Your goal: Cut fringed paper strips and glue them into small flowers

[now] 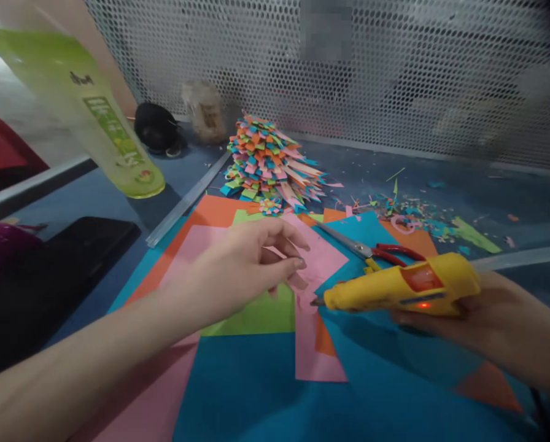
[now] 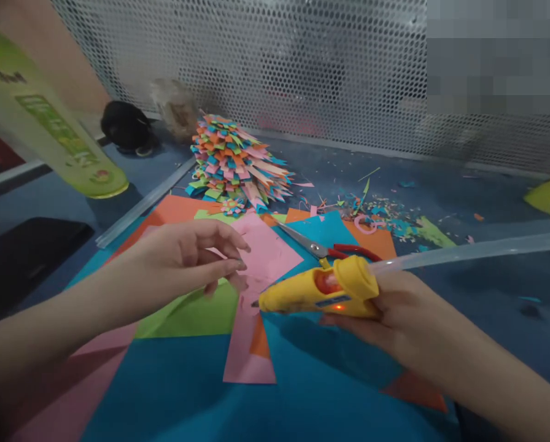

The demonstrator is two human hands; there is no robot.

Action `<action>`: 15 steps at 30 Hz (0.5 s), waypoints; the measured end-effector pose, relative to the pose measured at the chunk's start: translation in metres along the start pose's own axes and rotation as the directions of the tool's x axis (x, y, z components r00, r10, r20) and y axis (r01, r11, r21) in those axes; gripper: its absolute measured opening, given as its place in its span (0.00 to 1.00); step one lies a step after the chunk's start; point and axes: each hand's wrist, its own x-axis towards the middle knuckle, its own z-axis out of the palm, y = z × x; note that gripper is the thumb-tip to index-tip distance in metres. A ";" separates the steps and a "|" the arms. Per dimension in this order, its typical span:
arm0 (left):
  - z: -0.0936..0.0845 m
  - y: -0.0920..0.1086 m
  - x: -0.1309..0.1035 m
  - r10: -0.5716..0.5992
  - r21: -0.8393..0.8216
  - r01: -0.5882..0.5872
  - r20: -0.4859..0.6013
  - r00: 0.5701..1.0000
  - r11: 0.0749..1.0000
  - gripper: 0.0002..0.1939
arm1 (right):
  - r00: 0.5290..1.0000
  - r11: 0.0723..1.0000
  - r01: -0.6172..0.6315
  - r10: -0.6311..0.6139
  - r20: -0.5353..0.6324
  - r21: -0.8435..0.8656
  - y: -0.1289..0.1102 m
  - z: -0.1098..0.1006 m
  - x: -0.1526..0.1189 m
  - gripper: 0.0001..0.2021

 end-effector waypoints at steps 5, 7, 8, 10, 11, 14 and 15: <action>0.002 -0.005 -0.001 -0.066 0.017 0.065 0.026 0.997 0.998 0.04 | 0.996 0.997 -0.068 0.066 0.056 0.042 -0.006 0.002 -0.001 0.12; 0.003 -0.006 -0.001 -0.068 0.020 0.068 0.037 0.997 0.998 0.04 | 0.998 0.999 -0.050 0.050 0.048 0.006 -0.007 0.002 0.001 0.11; 0.003 -0.007 0.000 -0.074 0.025 0.073 0.039 0.997 0.997 0.05 | 0.998 0.999 -0.038 0.038 0.050 -0.005 -0.007 0.002 0.002 0.12; 0.004 -0.008 0.000 -0.094 0.044 0.092 0.040 0.995 0.995 0.05 | 0.999 1.000 -0.017 0.018 0.039 -0.020 -0.006 0.002 0.002 0.12; 0.005 -0.008 0.000 -0.106 0.056 0.104 0.036 0.994 0.993 0.04 | 1.000 1.000 -0.005 0.005 0.022 -0.024 -0.006 0.002 0.002 0.12; 0.007 -0.007 0.000 -0.120 0.079 0.118 0.016 0.993 0.990 0.03 | 1.000 0.999 0.012 -0.012 -0.005 -0.041 -0.005 0.002 0.000 0.12; 0.007 -0.007 0.000 -0.121 0.084 0.120 0.014 0.993 0.989 0.03 | 1.000 0.999 0.015 -0.015 0.001 -0.051 -0.005 0.002 0.000 0.12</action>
